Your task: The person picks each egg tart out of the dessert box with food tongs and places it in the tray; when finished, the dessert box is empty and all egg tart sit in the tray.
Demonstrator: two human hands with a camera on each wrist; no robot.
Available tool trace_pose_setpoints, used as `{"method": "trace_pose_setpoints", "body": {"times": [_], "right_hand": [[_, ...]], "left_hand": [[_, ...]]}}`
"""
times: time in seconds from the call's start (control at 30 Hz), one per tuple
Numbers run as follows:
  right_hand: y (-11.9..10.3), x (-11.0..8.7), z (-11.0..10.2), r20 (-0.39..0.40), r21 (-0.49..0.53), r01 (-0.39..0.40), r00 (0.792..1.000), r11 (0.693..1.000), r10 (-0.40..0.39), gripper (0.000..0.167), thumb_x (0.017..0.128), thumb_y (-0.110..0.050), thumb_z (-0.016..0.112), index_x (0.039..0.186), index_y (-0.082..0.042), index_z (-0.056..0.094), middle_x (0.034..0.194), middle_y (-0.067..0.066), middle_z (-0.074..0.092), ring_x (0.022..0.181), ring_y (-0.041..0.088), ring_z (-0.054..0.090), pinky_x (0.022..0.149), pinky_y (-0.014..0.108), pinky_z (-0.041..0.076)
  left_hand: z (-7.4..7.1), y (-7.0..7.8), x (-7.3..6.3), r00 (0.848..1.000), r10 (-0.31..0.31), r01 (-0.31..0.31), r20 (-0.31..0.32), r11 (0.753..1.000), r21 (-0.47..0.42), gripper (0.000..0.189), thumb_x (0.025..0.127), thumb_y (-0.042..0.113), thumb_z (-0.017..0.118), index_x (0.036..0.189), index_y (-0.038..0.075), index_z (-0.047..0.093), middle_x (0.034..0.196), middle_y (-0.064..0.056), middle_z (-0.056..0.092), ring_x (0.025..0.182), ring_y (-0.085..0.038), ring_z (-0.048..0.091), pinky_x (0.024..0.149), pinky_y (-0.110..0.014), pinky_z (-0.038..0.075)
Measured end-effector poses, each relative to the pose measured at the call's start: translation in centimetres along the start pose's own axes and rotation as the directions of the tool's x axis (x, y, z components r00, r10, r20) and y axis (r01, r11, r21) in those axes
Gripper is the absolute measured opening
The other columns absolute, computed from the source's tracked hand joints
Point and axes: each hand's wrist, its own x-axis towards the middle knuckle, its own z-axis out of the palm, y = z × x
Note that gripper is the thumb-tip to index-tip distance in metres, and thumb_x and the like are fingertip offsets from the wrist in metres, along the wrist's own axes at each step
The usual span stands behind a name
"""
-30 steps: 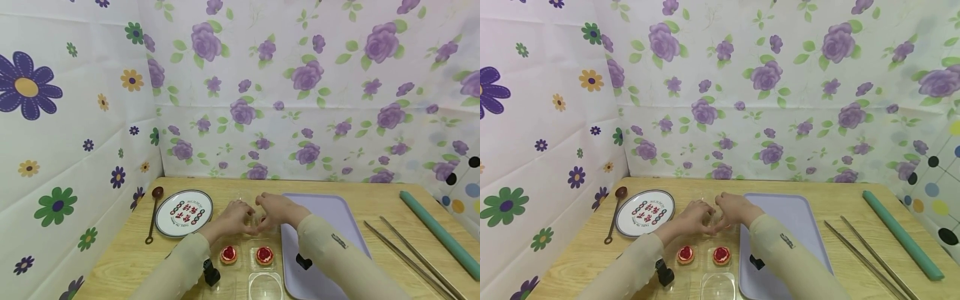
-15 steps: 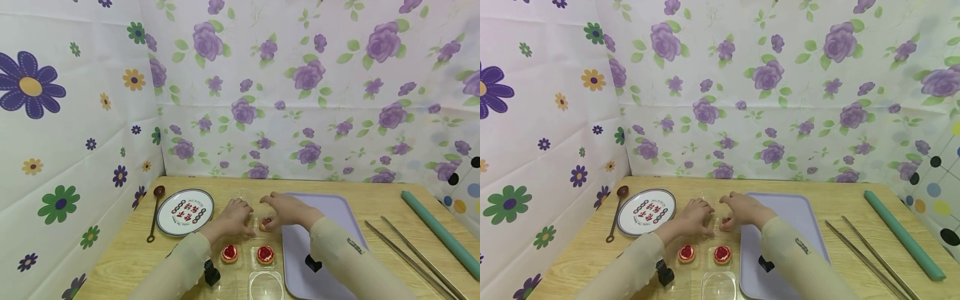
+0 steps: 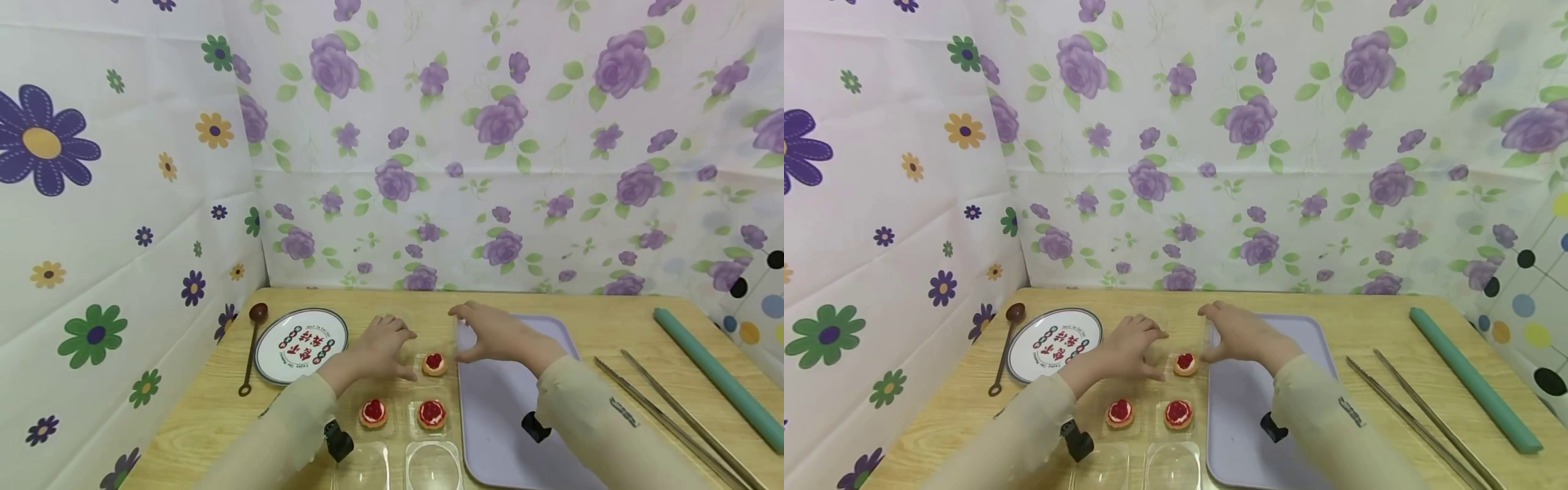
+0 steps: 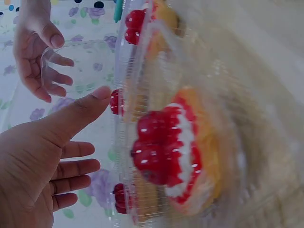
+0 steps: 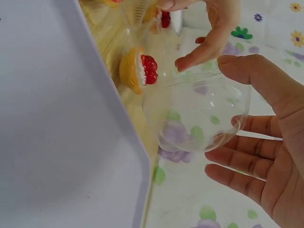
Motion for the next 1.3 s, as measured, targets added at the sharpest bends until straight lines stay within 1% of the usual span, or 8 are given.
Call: {"method": "trace_pose_setpoints", "body": {"times": [0.23, 0.43, 0.6, 0.73, 0.97, 1.03, 1.17, 1.3], "right_hand": [[0.6, -1.2, -1.0, -0.066, 0.097, 0.027, 0.998, 0.995, -0.021, 0.079, 0.080, -0.035, 0.076, 0.142, -0.005, 0.040, 0.135, 0.015, 0.054, 0.116, 0.031, 0.058, 0.091, 0.046, 0.053], [0.7, -1.5, -0.8, -0.113, 0.196, 0.060, 0.993, 0.979, -0.038, 0.079, 0.081, -0.030, 0.076, 0.145, -0.008, 0.035, 0.141, 0.012, 0.049, 0.117, 0.031, 0.058, 0.091, 0.044, 0.054], [0.8, -1.7, -0.2, -0.165, 0.260, 0.111, 0.984, 0.959, -0.069, 0.078, 0.081, -0.029, 0.076, 0.144, -0.008, 0.036, 0.144, 0.011, 0.048, 0.118, 0.030, 0.058, 0.091, 0.046, 0.054], [0.9, -1.8, 0.4, -0.197, 0.296, 0.140, 0.977, 0.945, -0.083, 0.076, 0.081, -0.028, 0.077, 0.143, -0.010, 0.037, 0.143, 0.010, 0.050, 0.115, 0.031, 0.059, 0.090, 0.047, 0.053], [0.8, -2.0, 0.9, -0.227, 0.338, 0.166, 0.970, 0.926, -0.091, 0.076, 0.081, -0.030, 0.077, 0.144, -0.013, 0.037, 0.145, 0.004, 0.048, 0.117, 0.024, 0.060, 0.089, 0.039, 0.053], [0.8, -2.0, 1.0, -0.228, 0.351, 0.169, 0.969, 0.921, -0.091, 0.076, 0.081, -0.030, 0.077, 0.143, -0.014, 0.037, 0.146, 0.003, 0.047, 0.117, 0.023, 0.060, 0.089, 0.037, 0.053], [0.9, -2.0, 1.1, -0.233, 0.373, 0.181, 0.968, 0.910, -0.097, 0.075, 0.081, -0.030, 0.077, 0.143, -0.015, 0.037, 0.146, 0.002, 0.047, 0.118, 0.021, 0.059, 0.088, 0.033, 0.054], [1.0, -1.9, 1.2, -0.238, 0.389, 0.199, 0.965, 0.900, -0.111, 0.074, 0.081, -0.028, 0.077, 0.143, -0.014, 0.038, 0.145, 0.004, 0.048, 0.117, 0.022, 0.060, 0.087, 0.032, 0.055]], "left_hand": [[-1.8, 0.1, -0.4, 0.998, 0.046, -0.051, -0.053, 0.995, -0.087, 0.068, 0.074, 0.052, 0.076, 0.130, 0.016, 0.059, 0.124, -0.004, 0.059, 0.120, -0.024, 0.048, 0.105, -0.043, 0.037], [-2.7, 0.6, -0.4, 0.994, 0.056, -0.072, -0.094, 0.982, -0.174, 0.076, 0.075, 0.050, 0.077, 0.138, 0.016, 0.050, 0.130, -0.006, 0.056, 0.125, -0.026, 0.045, 0.111, -0.049, 0.033], [-2.9, 1.2, -0.3, 0.991, 0.061, -0.084, -0.123, 0.978, -0.193, 0.084, 0.074, 0.050, 0.077, 0.143, 0.016, 0.044, 0.137, -0.007, 0.053, 0.130, -0.026, 0.043, 0.113, -0.051, 0.031], [-2.8, 1.6, -0.3, 0.989, 0.057, -0.086, -0.139, 0.973, -0.213, 0.091, 0.072, 0.049, 0.080, 0.145, 0.012, 0.040, 0.142, -0.009, 0.049, 0.133, -0.028, 0.042, 0.114, -0.052, 0.030], [-2.7, 1.7, 0.0, 0.991, 0.029, -0.062, -0.128, 0.964, -0.258, 0.101, 0.070, 0.052, 0.081, 0.149, 0.013, 0.032, 0.144, -0.008, 0.047, 0.135, -0.028, 0.040, 0.116, -0.052, 0.028], [-2.6, 1.6, 0.1, 0.992, 0.027, -0.060, -0.123, 0.959, -0.278, 0.100, 0.070, 0.052, 0.080, 0.149, 0.013, 0.033, 0.142, -0.007, 0.048, 0.134, -0.027, 0.041, 0.116, -0.051, 0.028], [-2.5, 1.5, 0.1, 0.991, 0.028, -0.069, -0.132, 0.945, -0.319, 0.092, 0.072, 0.051, 0.079, 0.144, 0.011, 0.040, 0.135, -0.006, 0.053, 0.129, -0.024, 0.044, 0.114, -0.047, 0.031], [-2.7, 1.2, 0.2, 0.989, 0.033, -0.083, -0.145, 0.931, -0.354, 0.086, 0.071, 0.048, 0.081, 0.139, 0.008, 0.046, 0.126, -0.007, 0.057, 0.120, -0.023, 0.048, 0.106, -0.044, 0.039]]}}
